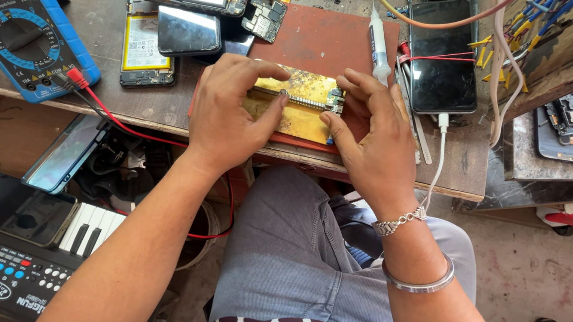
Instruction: The person works on a small phone circuit board held in a metal jig on a cluttered repair bench. They pick up and reposition the board, apply liquid from a syringe onto the board, and press and align small components on the board with both hands.
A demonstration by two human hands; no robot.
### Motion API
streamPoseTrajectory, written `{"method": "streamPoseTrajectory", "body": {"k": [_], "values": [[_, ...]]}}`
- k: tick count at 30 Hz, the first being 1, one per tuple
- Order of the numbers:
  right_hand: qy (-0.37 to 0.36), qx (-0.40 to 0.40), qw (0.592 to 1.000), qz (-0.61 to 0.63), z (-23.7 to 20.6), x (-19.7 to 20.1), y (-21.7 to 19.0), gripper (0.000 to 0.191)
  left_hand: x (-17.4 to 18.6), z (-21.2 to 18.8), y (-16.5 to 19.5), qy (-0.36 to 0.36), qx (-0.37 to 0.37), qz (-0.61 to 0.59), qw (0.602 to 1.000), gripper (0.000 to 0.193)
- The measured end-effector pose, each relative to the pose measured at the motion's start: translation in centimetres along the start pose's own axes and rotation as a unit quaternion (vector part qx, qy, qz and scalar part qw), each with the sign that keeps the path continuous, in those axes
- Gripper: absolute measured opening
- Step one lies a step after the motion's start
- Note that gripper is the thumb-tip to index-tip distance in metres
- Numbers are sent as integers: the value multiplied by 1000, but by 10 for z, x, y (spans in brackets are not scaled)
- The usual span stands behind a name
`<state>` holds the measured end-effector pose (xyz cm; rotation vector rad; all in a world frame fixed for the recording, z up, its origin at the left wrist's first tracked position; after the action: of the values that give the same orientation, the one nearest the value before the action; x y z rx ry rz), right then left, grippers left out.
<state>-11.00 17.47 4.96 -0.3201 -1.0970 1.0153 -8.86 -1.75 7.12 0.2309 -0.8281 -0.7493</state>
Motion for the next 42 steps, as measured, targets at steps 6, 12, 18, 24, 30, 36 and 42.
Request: {"method": "streamPoseTrajectory", "body": {"k": [6,12,18,24,30,36,42], "values": [[-1,-2,1000,1,0,0,0,48,-3,0,-4,-11,20,18,1000,17],[-9,5,999,30,-1,1,-4,47,0,0,0,-10,-7,15,1000,28],[-2,24,1000,-14,-1,4,-10,45,-5,-1,1,-43,-8,13,999,28],[-2,13,1000,-1,-2,8,-9,46,-7,-3,2,-29,-7,54,998,22],[-4,19,1000,1,-1,7,-10,45,-6,-2,-2,-26,15,34,999,22],[1,30,999,-14,-1,7,-11,45,-3,-1,12,-25,-63,40,997,34],[-3,24,1000,-13,-1,6,-10,44,-12,-1,9,-51,-44,28,997,29]]}}
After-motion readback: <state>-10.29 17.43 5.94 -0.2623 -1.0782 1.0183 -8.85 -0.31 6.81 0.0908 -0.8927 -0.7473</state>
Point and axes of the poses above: each hand's wrist, its own z-axis towards the middle knuckle, its own x-axis out of the back of the hand, y = z × x, the point moved 8 cm from there along z, towards the middle knuckle, and after that the axes turned 1 degree about -x, right-handed, at the moved point
